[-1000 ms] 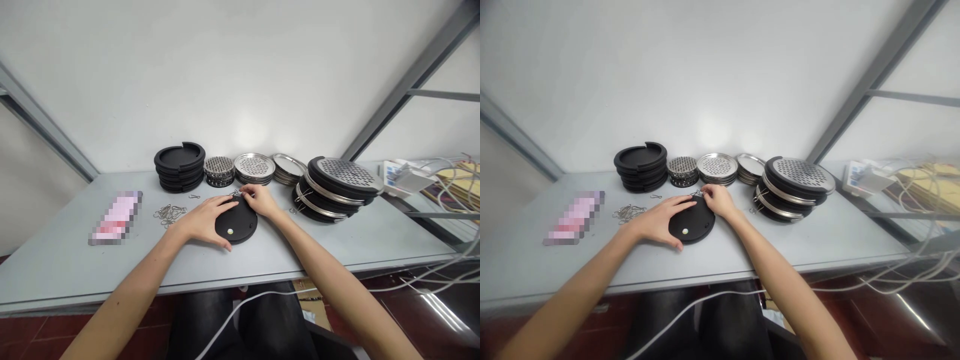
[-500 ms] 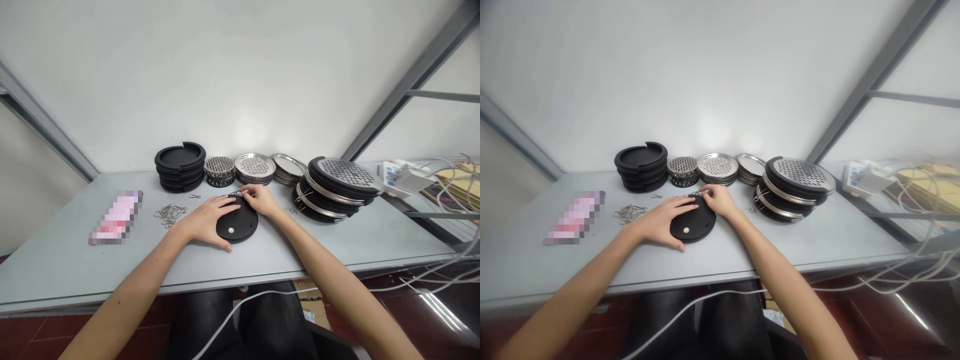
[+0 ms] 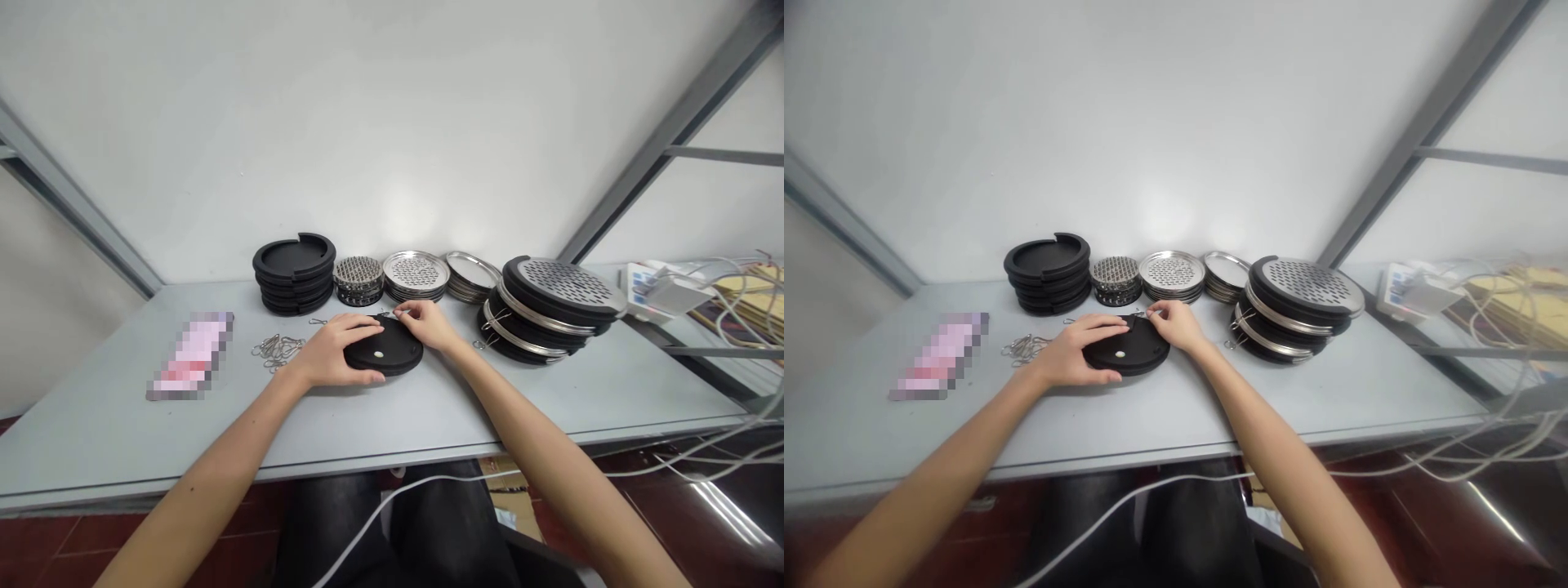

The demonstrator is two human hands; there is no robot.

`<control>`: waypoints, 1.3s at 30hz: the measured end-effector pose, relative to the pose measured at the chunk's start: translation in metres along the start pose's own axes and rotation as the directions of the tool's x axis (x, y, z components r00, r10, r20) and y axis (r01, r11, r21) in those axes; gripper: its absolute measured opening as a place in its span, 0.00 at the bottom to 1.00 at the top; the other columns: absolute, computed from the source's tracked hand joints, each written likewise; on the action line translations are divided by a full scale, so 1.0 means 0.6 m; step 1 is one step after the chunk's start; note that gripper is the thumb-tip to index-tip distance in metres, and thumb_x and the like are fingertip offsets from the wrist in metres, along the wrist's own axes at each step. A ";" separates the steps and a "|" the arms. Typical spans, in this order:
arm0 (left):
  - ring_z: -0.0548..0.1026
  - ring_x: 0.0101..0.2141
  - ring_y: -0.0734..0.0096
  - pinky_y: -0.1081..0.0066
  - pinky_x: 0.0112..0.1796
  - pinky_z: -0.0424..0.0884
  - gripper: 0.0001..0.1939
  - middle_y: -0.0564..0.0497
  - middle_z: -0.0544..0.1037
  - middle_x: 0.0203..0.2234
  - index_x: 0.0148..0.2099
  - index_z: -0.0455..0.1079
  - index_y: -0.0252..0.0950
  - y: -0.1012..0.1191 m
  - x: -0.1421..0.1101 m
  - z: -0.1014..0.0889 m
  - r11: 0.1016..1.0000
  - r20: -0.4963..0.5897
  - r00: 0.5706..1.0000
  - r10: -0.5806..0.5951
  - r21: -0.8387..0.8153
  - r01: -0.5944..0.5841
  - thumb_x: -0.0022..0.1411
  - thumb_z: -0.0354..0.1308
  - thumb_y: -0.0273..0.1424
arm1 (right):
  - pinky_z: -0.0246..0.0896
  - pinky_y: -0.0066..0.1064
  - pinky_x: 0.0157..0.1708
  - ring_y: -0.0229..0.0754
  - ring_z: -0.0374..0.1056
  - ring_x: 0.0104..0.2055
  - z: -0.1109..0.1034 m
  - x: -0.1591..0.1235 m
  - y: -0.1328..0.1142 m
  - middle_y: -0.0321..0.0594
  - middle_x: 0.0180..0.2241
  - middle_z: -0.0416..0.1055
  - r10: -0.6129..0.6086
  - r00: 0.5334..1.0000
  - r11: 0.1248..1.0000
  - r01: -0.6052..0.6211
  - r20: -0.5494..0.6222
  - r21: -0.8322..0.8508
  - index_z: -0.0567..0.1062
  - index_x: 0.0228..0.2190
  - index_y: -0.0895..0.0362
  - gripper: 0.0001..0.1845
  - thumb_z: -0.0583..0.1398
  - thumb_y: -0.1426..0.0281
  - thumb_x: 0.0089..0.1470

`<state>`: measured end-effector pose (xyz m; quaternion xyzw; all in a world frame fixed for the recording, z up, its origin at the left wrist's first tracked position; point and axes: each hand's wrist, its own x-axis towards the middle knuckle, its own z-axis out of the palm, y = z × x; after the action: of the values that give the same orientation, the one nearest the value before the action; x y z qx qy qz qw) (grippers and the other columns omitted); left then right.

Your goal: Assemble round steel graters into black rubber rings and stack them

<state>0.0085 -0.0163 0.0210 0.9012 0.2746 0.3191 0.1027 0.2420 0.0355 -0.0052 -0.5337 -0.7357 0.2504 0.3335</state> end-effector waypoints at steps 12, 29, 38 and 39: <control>0.80 0.39 0.61 0.63 0.42 0.76 0.16 0.43 0.82 0.37 0.42 0.78 0.35 -0.007 0.004 0.010 0.985 -0.324 0.946 0.010 -0.162 -0.066 0.54 0.67 0.40 | 0.64 0.33 0.34 0.47 0.73 0.33 -0.019 -0.013 -0.010 0.46 0.29 0.78 0.102 0.995 0.992 -0.101 -0.004 0.071 0.79 0.33 0.61 0.28 0.49 0.53 0.61; 0.78 0.38 0.60 0.65 0.41 0.72 0.21 0.44 0.81 0.36 0.41 0.77 0.32 -0.020 0.008 0.007 0.918 -0.482 0.793 -0.373 -0.319 0.238 0.66 0.52 0.44 | 0.66 0.38 0.44 0.45 0.73 0.39 -0.006 -0.037 -0.040 0.39 0.36 0.78 -0.242 0.933 0.879 0.327 -0.267 0.346 0.77 0.37 0.56 0.18 0.69 0.61 0.44; 0.67 0.55 0.51 0.52 0.54 0.64 0.35 0.39 0.68 0.55 0.64 0.58 0.36 -0.006 0.002 -0.007 0.999 -0.361 0.933 -0.006 0.032 0.019 0.57 0.61 0.41 | 0.69 0.33 0.36 0.44 0.74 0.33 -0.026 -0.030 -0.042 0.43 0.31 0.79 0.198 0.972 0.556 -0.219 0.128 0.802 0.77 0.34 0.59 0.21 0.67 0.54 0.46; 0.66 0.56 0.49 0.50 0.55 0.63 0.37 0.39 0.66 0.56 0.64 0.58 0.37 -0.002 0.002 -0.006 0.997 -0.330 0.943 0.035 0.075 -0.010 0.56 0.63 0.41 | 0.70 0.33 0.36 0.44 0.74 0.33 -0.026 -0.030 -0.042 0.43 0.31 0.79 0.216 0.963 0.519 -0.255 0.164 0.815 0.77 0.34 0.59 0.21 0.67 0.55 0.46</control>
<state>0.0064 -0.0145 0.0238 0.8410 0.2890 0.4570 0.0188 0.2422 0.0109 0.0193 -0.4022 -0.4578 0.6210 0.4929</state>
